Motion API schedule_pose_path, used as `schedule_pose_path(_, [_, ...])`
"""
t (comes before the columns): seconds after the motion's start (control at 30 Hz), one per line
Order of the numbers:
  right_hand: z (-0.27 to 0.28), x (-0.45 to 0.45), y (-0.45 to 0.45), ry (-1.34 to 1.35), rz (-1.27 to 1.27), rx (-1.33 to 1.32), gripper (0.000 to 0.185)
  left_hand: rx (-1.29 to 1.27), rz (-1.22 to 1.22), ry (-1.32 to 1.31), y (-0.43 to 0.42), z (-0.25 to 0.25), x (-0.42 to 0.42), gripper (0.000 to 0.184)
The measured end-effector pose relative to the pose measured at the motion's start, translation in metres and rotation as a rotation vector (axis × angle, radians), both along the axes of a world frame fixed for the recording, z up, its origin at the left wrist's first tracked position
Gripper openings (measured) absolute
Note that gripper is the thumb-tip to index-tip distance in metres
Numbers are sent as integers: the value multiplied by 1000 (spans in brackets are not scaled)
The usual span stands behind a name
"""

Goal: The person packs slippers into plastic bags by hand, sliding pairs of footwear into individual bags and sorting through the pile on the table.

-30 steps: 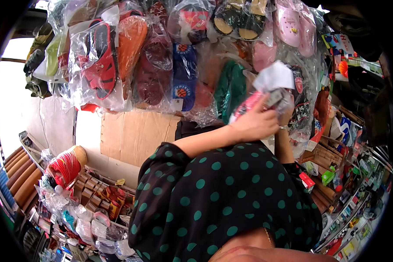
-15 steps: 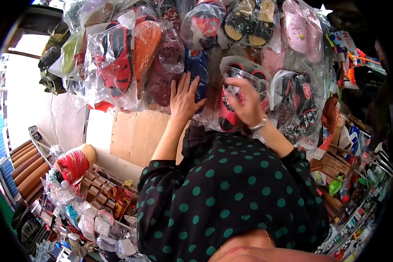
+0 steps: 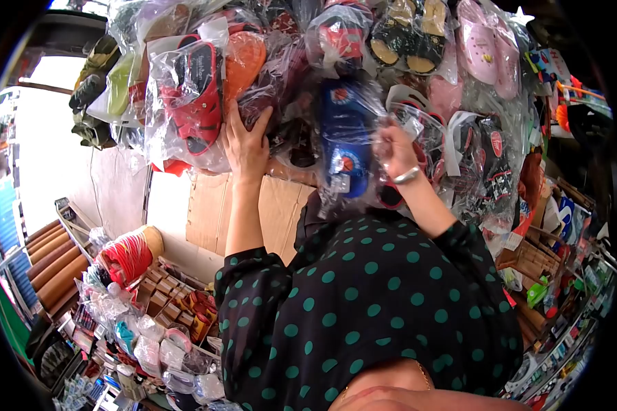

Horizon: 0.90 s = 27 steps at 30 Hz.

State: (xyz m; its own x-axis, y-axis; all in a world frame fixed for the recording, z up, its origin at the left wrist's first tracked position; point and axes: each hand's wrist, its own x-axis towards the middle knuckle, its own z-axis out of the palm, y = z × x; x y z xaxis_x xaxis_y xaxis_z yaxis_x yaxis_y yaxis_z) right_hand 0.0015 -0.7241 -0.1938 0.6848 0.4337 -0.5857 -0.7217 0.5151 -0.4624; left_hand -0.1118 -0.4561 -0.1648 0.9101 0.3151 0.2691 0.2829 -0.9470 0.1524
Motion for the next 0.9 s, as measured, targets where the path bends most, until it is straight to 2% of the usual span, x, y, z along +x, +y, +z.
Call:
schedule_pose_path(0.1, [6, 6, -37, 63, -58, 255, 13, -77, 18, -35, 2, 3, 1, 66])
schedule_pose_path(0.17, [25, 6, -41, 54, -222, 88, 12, -111, 17, -65, 5, 3, 1, 64])
schedule_pose_path(0.3, [17, 3, -45, 75, -328, 56, 15, -206, 10, -150, 12, -1, 3, 60])
schedule_pose_path(0.37, [16, -4, -26, -80, -133, -140, 18, -261, 17, -181, 15, -2, 3, 59])
schedule_pose_path(0.4, [22, -12, -6, -161, -38, -340, 22, -314, 23, -213, 16, -2, 3, 58])
schedule_pose_path(0.43, [17, -18, 2, -116, 78, -375, 23, -314, 15, -214, 18, -1, 4, 58])
schedule_pose_path(0.5, [4, -22, 10, -299, 216, -494, 28, -465, 64, -238, 18, 2, 4, 58])
schedule_pose_path(0.57, [8, -23, 8, -286, 254, -430, 33, -466, 69, -235, 15, 4, 4, 57])
schedule_pose_path(0.63, [19, -23, 8, -433, 219, -573, 36, -259, -18, -228, 8, -3, 3, 55])
schedule_pose_path(0.67, [20, -23, 10, -569, 127, -583, 40, -197, -80, -204, -1, -17, 1, 53])
schedule_pose_path(0.7, [22, -16, 12, -578, 117, -587, 40, -109, -172, -159, -14, -27, -2, 50])
schedule_pose_path(0.73, [25, -5, 16, -817, 60, -693, 43, -202, -238, -174, -38, -15, -6, 40])
schedule_pose_path(0.77, [27, 7, 22, -1054, 1, -794, 45, -251, -305, -67, -52, -15, -13, 40])
schedule_pose_path(0.8, [31, 25, 27, -1169, 15, -860, 48, -405, -395, -43, -64, -29, -19, 41])
schedule_pose_path(0.83, [36, 41, 37, -1182, 37, -907, 47, -401, -473, 4, -73, -33, -24, 42])
schedule_pose_path(0.9, [26, 83, 57, -1447, 94, -1066, 58, -588, -485, 4, -78, -38, -27, 42])
